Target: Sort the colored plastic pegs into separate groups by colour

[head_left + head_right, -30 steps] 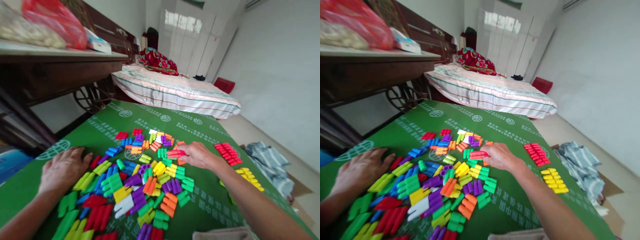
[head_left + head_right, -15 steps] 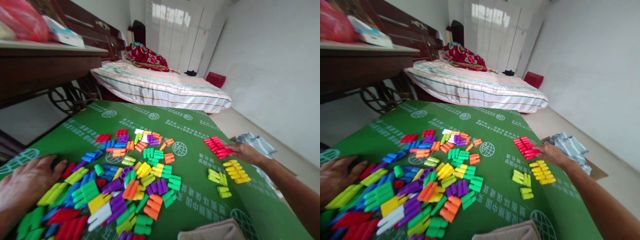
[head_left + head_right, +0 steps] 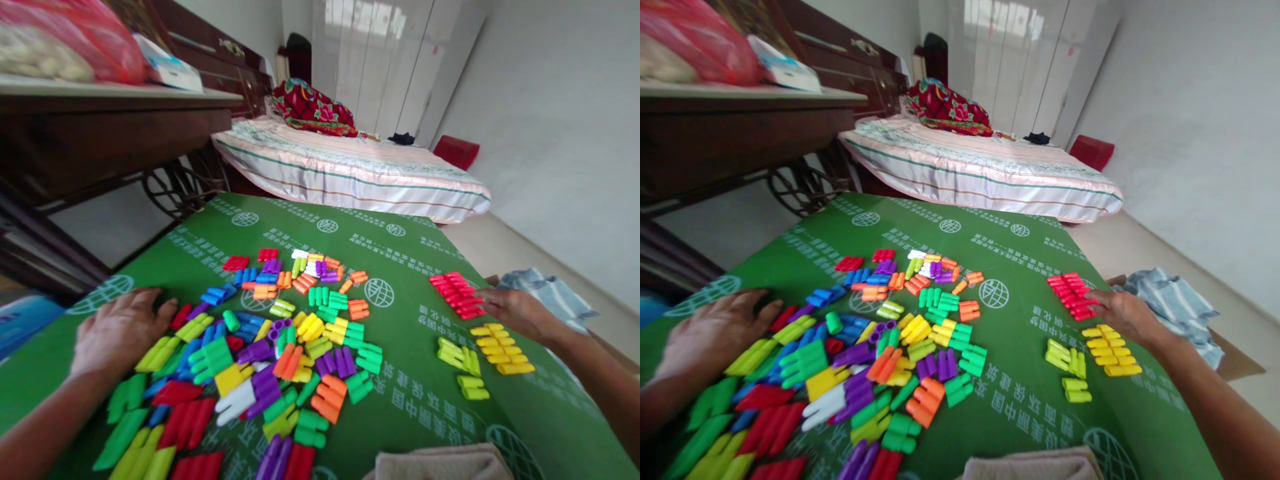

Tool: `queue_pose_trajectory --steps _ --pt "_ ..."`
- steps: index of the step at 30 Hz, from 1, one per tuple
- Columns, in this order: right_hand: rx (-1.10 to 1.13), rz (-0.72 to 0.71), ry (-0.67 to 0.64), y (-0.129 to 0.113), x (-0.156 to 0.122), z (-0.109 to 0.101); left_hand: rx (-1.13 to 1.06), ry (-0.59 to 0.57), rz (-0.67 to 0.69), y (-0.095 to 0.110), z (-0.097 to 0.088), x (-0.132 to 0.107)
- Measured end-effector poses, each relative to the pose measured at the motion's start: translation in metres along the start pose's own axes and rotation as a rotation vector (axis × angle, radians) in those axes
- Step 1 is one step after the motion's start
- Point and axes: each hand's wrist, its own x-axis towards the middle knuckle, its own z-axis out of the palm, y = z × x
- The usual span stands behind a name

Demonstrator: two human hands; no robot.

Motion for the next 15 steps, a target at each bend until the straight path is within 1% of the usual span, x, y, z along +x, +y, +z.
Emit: queue_pose_trajectory --steps 2,3,4,5,6,8,11,13,15 --pt "0.058 -0.086 -0.072 -0.025 -0.003 0.004 0.116 -0.080 -0.010 0.009 -0.007 -0.009" --pt "0.086 -0.125 -0.078 -0.041 -0.004 0.008 0.127 -0.076 0.010 0.013 -0.009 -0.013" --pt "0.116 -0.146 -0.046 -0.060 -0.005 0.012 0.125 -0.062 0.042 0.015 -0.011 -0.016" --pt "0.159 -0.176 -0.027 -0.082 -0.007 0.016 0.123 -0.054 0.055 0.017 -0.012 -0.019" --pt "0.210 -0.208 -0.029 -0.106 -0.009 0.020 0.120 -0.034 0.037 0.017 -0.011 -0.022" --pt "0.305 -0.265 -0.091 -0.158 -0.015 0.025 0.122 -0.007 0.042 0.016 -0.010 -0.026" --pt "0.430 -0.397 -0.214 -0.233 -0.024 0.025 0.105 0.016 0.050 0.014 -0.007 -0.031" --pt "0.478 -0.441 -0.307 -0.272 -0.029 0.021 0.087 0.026 0.050 0.013 -0.005 -0.033" --pt "0.485 -0.439 -0.338 -0.300 -0.031 0.018 0.070 0.036 0.052 0.012 -0.003 -0.034"
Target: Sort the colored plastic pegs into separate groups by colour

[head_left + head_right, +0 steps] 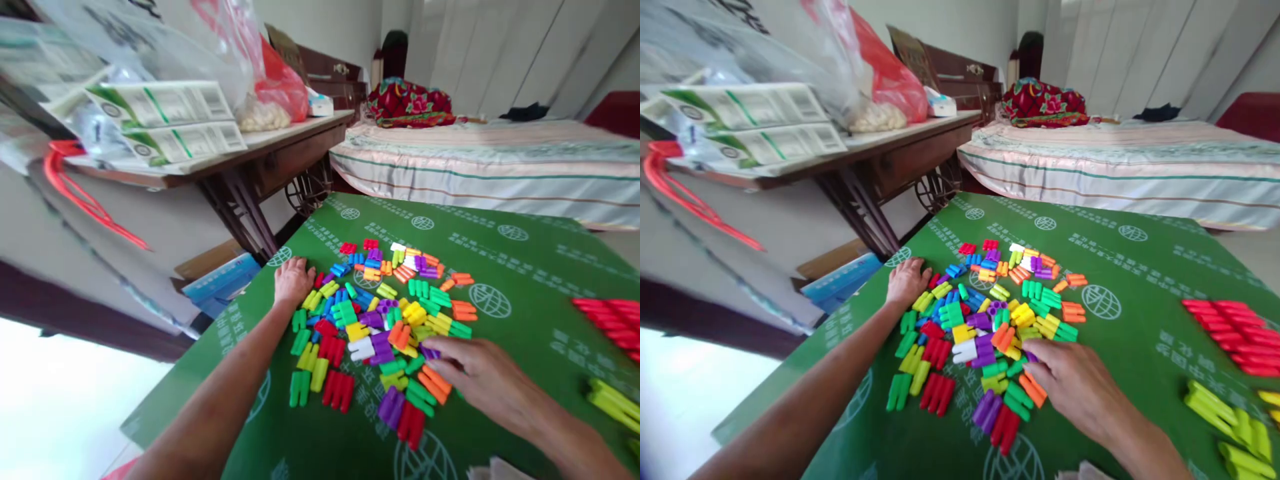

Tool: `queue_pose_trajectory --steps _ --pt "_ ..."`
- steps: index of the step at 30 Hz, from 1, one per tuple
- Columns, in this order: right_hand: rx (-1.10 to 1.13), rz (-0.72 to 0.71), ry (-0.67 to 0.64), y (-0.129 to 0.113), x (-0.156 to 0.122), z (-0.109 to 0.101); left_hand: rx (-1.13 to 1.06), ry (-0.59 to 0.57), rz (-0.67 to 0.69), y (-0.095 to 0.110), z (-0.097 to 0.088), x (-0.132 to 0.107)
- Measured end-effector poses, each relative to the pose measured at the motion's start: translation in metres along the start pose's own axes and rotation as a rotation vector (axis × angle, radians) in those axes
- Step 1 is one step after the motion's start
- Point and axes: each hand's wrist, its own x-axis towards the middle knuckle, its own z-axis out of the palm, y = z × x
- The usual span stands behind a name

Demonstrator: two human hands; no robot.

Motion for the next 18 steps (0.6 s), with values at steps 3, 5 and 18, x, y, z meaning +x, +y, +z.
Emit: queue_pose_trajectory --steps 3,5,18 --pt "0.011 0.024 0.017 -0.018 0.011 0.010 -0.039 0.005 -0.007 -0.001 0.001 -0.001" --pt "0.060 0.043 0.052 -0.020 0.017 0.018 -0.091 -0.001 -0.020 -0.001 0.002 -0.002" --pt "0.118 0.051 0.599 0.031 0.019 0.057 -0.328 -0.132 0.038 -0.013 -0.027 0.000"
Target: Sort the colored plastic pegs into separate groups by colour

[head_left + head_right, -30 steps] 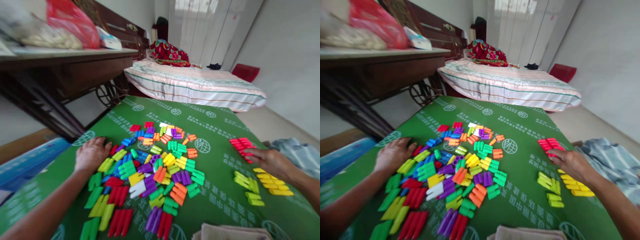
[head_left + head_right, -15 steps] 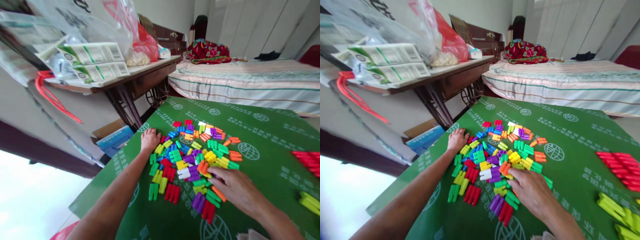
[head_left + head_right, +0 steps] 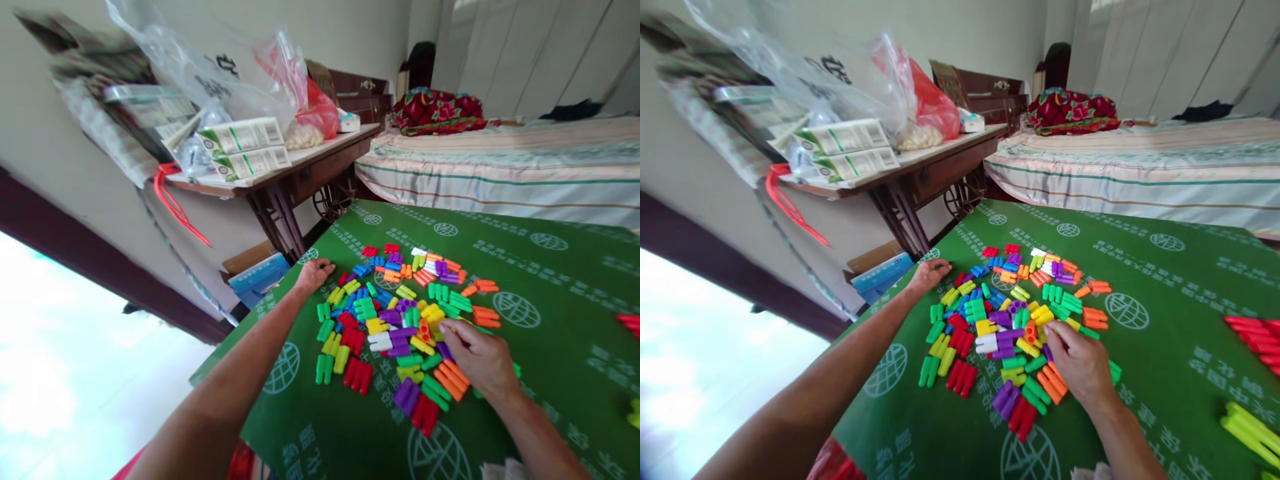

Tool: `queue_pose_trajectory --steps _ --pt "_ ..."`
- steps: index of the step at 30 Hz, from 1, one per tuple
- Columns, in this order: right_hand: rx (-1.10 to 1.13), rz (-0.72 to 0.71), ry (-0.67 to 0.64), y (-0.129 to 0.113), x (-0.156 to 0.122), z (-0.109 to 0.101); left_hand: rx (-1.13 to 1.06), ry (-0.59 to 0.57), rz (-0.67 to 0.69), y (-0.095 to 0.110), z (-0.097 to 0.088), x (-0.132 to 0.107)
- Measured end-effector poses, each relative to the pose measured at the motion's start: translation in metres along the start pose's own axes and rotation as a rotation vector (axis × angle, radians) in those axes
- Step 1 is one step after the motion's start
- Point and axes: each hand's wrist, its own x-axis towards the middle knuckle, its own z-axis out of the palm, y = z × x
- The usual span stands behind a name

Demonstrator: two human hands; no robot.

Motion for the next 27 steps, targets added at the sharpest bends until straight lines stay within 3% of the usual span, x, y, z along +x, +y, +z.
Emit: queue_pose_trajectory --steps 3,7,11,15,21,27 --pt "-0.024 -0.005 0.033 0.002 0.001 0.001 -0.046 -0.017 0.116 0.018 -0.011 -0.024" --pt "-0.025 -0.001 -0.005 0.004 0.002 0.003 -0.060 -0.111 0.469 0.049 -0.005 -0.077" --pt "0.007 0.022 -0.030 0.006 0.001 0.003 0.029 -0.151 0.430 0.073 0.006 -0.123" --pt "0.027 0.028 -0.048 0.009 0.000 0.003 0.055 -0.119 0.342 0.085 0.011 -0.151" --pt "0.012 0.022 -0.053 0.011 0.001 0.005 0.025 -0.076 0.372 0.092 0.014 -0.178" --pt "0.017 0.026 -0.068 0.013 0.000 0.005 -0.036 -0.051 0.462 0.092 0.020 -0.189"
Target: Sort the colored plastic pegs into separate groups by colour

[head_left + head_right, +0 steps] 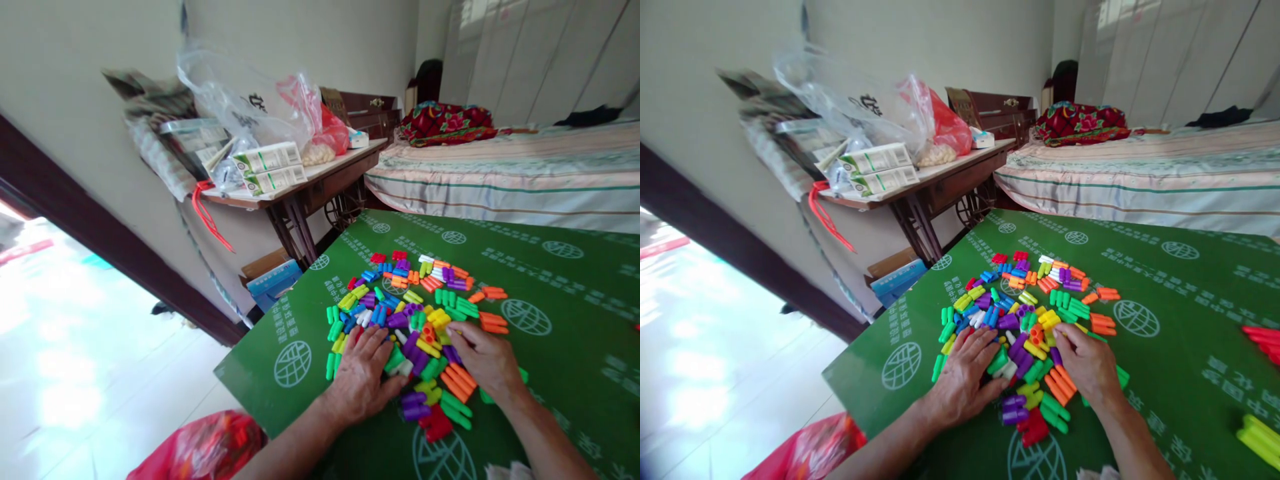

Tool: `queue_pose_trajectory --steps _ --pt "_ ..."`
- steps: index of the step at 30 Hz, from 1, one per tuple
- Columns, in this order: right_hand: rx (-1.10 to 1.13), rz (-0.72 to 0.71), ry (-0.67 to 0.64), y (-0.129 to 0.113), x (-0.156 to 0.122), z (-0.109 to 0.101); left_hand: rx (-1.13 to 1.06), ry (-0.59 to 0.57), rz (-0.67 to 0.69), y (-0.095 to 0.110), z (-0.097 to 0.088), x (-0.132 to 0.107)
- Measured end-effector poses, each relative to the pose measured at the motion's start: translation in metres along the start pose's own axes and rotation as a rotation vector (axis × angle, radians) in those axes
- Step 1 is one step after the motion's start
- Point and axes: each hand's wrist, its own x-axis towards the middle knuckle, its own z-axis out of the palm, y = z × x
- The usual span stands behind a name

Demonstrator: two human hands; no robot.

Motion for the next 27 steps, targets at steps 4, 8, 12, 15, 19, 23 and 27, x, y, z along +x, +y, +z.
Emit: queue_pose_trajectory --steps 4,8,12,15,19,23,27 --pt "0.002 0.019 -0.012 0.001 0.001 -0.001 0.003 0.001 0.008 0.002 0.003 0.001" --pt "0.019 0.020 -0.010 0.001 0.001 -0.001 -0.024 0.023 0.046 0.006 0.002 0.004" --pt "0.044 0.030 -0.029 0.002 0.001 0.000 -0.059 0.084 0.051 0.004 -0.003 0.009" --pt "0.053 0.034 -0.023 0.002 0.001 0.000 -0.077 0.189 0.038 -0.008 -0.008 0.021" --pt "0.059 0.018 -0.006 -0.002 0.002 -0.001 -0.075 0.225 -0.044 -0.030 -0.016 0.048" --pt "0.080 0.007 0.004 -0.006 0.003 -0.003 0.101 0.028 -0.134 -0.034 -0.023 0.078" --pt "0.077 0.034 -0.006 -0.006 0.004 -0.002 0.287 -0.231 -0.192 -0.024 -0.020 0.098"
